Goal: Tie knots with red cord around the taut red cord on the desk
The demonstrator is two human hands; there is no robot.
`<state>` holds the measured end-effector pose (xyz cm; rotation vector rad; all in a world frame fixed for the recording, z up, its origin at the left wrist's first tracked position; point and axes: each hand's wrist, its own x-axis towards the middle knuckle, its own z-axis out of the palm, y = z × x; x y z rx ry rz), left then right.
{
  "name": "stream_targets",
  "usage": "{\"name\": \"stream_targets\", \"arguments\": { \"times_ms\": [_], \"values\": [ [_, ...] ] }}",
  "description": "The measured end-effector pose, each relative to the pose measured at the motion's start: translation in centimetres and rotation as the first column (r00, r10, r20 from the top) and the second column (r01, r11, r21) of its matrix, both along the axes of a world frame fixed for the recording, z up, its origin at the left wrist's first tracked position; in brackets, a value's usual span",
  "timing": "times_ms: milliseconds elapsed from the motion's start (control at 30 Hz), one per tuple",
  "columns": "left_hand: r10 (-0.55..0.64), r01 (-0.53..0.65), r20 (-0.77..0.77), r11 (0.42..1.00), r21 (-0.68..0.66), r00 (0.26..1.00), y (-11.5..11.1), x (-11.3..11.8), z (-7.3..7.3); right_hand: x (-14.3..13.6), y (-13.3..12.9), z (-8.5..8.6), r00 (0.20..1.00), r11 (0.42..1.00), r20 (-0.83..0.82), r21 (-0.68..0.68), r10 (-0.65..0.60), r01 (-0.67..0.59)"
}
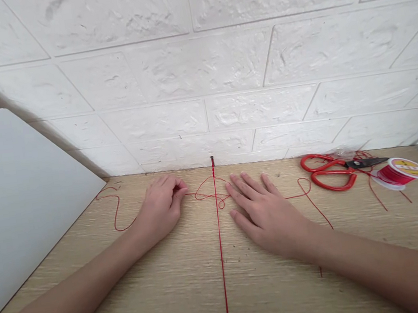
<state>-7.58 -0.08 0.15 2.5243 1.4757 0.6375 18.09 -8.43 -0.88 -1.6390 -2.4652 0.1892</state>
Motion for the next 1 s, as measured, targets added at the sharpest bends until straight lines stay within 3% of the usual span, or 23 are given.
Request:
{"name": "stream_targets", "arguments": {
  "times_ms": [167, 367, 633, 800, 1000],
  "values": [
    [0.006, -0.003, 0.097, 1.000, -0.031, 0.995, -0.1, -0.1, 0.2, 0.0, 0.0, 0.0, 1.000, 1.000, 0.008, -0.005, 0.002, -0.002],
    [-0.033, 0.030, -0.043, 0.997, -0.069, 0.999, 0.3, -0.2, 0.0, -0.1, 0.0, 0.0, 1.000, 1.000, 0.020, -0.008, 0.002, -0.002],
    [-0.098, 0.095, 0.051, 0.994, 0.059, 0.994, -0.2, -0.2, -0.4, 0.0, 0.0, 0.1, 1.000, 1.000, 0.023, -0.010, 0.003, -0.003],
    [-0.113, 0.127, -0.081, 0.970, 0.205, 0.990, -0.2, -0.4, -0.8, 0.0, 0.0, 0.0, 1.000, 1.000, 0.018, -0.009, 0.001, -0.001],
    [-0.051, 0.093, -0.189, 0.970, 0.224, 0.981, -0.4, -0.1, -0.2, 0.1, 0.1, -0.1, 1.000, 1.000, 0.004, 0.007, 0.007, -0.007]
  ]
}}
